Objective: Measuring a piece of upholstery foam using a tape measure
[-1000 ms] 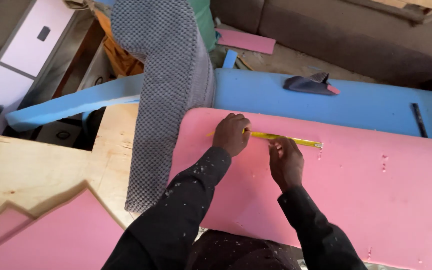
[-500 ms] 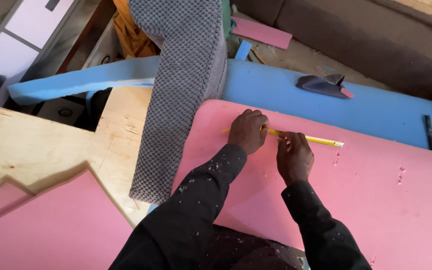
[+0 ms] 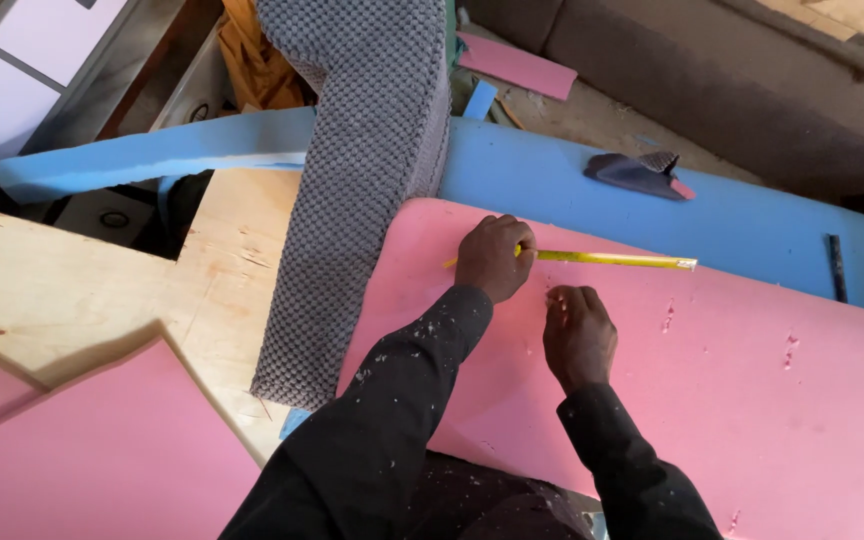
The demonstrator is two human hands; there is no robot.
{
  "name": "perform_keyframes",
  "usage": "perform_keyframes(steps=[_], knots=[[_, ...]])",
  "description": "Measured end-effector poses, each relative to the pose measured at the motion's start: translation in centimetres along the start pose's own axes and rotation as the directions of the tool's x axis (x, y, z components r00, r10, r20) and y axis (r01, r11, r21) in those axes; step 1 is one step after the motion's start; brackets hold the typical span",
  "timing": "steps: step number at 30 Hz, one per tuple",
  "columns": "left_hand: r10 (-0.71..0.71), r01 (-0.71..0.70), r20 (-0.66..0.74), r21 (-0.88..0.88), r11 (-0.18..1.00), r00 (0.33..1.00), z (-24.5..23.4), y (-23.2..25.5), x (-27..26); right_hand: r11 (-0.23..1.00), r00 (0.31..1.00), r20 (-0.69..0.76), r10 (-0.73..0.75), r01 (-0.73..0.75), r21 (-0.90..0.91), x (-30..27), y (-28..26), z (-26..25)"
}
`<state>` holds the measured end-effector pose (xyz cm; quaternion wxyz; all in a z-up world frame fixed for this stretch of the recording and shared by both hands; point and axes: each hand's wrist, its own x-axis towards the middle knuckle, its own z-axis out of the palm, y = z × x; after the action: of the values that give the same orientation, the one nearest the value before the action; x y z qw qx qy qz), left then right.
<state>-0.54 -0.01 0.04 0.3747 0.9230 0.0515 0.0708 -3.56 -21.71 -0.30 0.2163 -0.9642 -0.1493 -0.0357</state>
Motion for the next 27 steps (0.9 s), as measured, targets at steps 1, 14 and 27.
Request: perform_keyframes(steps=[1, 14, 27], knots=[[0.0, 0.0, 0.0, -0.001, 1.0, 1.0, -0.3, 0.1, 0.1, 1.0, 1.0, 0.001, 0.0, 0.0, -0.001, 1.2, 0.0, -0.1], [-0.128, 0.131, 0.049, -0.057, 0.99, 0.991, -0.6, 0.2, -0.1, 0.997, 0.998, 0.026, -0.055, 0.056, -0.045, 0.7, -0.1, -0.4], [-0.184, 0.193, 0.079, -0.14, 0.971, 0.98, -0.9, 0.1, 0.5, 0.996, 0.997, 0.058, -0.059, 0.062, -0.063, 1.0, -0.7, -1.4]])
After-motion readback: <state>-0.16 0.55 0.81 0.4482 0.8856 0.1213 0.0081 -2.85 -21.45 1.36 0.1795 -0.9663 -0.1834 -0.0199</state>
